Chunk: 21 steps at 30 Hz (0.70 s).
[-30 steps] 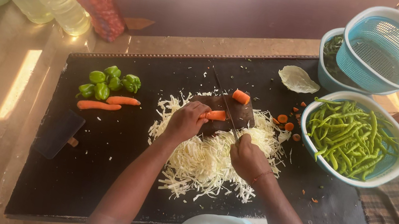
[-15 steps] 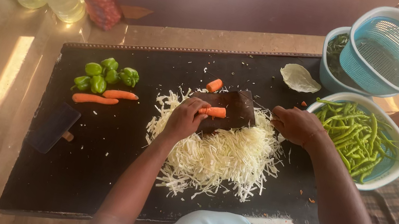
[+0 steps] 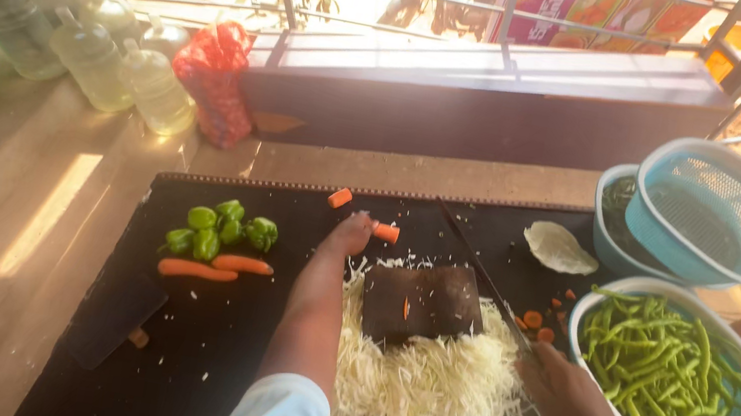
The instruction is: The person slices a carrot into sections with a knife on a wooden block and then juliennes those sections into thin strips, mixing them into a pile of shredded cabbage.
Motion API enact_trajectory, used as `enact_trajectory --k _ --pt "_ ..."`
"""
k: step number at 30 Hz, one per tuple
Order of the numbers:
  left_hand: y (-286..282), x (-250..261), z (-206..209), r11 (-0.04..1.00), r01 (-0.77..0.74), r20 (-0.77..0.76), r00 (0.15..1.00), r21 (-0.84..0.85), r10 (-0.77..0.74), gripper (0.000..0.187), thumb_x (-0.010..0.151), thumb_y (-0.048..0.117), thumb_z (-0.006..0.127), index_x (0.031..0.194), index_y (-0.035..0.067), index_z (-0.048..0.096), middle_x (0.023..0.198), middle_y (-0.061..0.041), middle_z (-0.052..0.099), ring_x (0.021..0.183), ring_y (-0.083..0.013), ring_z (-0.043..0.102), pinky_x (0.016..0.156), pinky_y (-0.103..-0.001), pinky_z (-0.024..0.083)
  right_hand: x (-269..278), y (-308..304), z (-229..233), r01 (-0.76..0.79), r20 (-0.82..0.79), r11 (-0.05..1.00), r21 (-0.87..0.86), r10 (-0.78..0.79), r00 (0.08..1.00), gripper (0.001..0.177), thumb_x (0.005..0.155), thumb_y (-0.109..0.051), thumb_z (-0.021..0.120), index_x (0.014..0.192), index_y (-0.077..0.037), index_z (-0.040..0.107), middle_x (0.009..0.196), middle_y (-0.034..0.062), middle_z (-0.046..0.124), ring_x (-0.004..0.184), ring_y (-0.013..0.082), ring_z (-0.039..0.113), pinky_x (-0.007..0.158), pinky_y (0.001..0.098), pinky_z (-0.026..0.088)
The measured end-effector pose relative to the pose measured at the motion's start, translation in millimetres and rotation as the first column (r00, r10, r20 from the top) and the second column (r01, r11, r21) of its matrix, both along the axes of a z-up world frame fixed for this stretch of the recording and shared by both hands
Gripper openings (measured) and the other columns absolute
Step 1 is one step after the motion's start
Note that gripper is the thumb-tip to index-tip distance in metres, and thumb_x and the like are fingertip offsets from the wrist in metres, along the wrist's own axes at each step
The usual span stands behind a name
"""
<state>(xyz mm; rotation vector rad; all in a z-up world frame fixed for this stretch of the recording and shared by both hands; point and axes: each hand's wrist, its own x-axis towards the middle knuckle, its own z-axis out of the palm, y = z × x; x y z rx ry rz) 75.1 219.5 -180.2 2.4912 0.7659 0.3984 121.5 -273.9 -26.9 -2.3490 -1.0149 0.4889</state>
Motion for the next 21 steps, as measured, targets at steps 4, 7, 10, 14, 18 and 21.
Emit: enact_trajectory --k 4,7,10,14,18,21 --pt "17 10 -5 0.988 -0.125 0.110 0.987 0.091 0.115 0.043 0.111 0.049 0.048 0.123 0.012 0.065 0.137 -0.010 0.063 0.132 -0.0316 0.054 0.113 -0.043 0.042 -6 -36 -23 0.111 -0.095 0.994 -0.021 -0.112 0.989 0.029 0.093 -0.037 0.063 0.101 -0.010 0.064 0.079 0.0204 0.070 0.071 0.0391 0.068 0.070 0.0480 0.055" --pt "55 16 15 0.888 -0.262 0.310 0.940 0.378 0.146 0.034 0.101 0.042 0.055 0.101 0.012 0.071 0.158 -0.018 0.044 0.147 -0.0439 0.041 0.114 -0.056 0.034 17 -12 -47 0.171 -0.086 0.985 -0.014 -0.171 0.982 0.028 0.093 -0.036 0.064 0.104 -0.010 0.065 0.078 0.0190 0.069 0.070 0.0364 0.068 0.069 0.0466 0.054" --pt "96 19 14 0.897 -0.319 0.232 0.939 0.305 0.255 0.039 0.095 0.042 0.059 0.113 0.009 0.070 0.140 -0.025 0.050 0.126 -0.0465 0.049 0.106 -0.063 0.036 69 32 -66 0.217 -0.025 0.976 0.020 -0.216 0.976 0.027 0.093 -0.034 0.065 0.106 -0.010 0.065 0.077 0.0177 0.069 0.068 0.0337 0.067 0.067 0.0451 0.054" --pt "97 10 -31 0.911 -0.307 0.233 0.941 0.275 0.247 0.035 0.102 0.040 0.057 0.108 0.007 0.068 0.128 -0.017 0.061 0.114 -0.0403 0.058 0.103 -0.052 0.046 96 24 -97 0.243 -0.033 0.967 -0.077 -0.246 0.969 0.027 0.093 -0.031 0.067 0.110 -0.010 0.066 0.076 0.0159 0.069 0.066 0.0301 0.066 0.065 0.0431 0.053" --pt "87 -11 -37 0.906 -0.263 0.344 0.928 0.331 0.143 0.033 0.101 0.037 0.060 0.094 0.006 0.070 0.118 -0.018 0.065 0.108 -0.0396 0.060 0.095 -0.052 0.048 78 1 -126 0.275 -0.098 0.956 -0.103 -0.285 0.953 0.028 0.093 -0.029 0.068 0.114 -0.009 0.067 0.074 0.0141 0.069 0.063 0.0265 0.065 0.063 0.0411 0.052" --pt "59 -30 -18 0.955 -0.159 0.374 0.926 0.251 0.056 0.036 0.101 0.034 0.059 0.084 0.005 0.072 0.116 -0.017 0.066 0.109 -0.0374 0.062 0.098 -0.050 0.049 83 32 -126 0.273 -0.115 0.962 0.024 -0.268 0.956 0.029 0.093 -0.027 0.069 0.116 -0.009 0.068 0.073 0.0128 0.068 0.062 0.0238 0.064 0.061 0.0396 0.051"
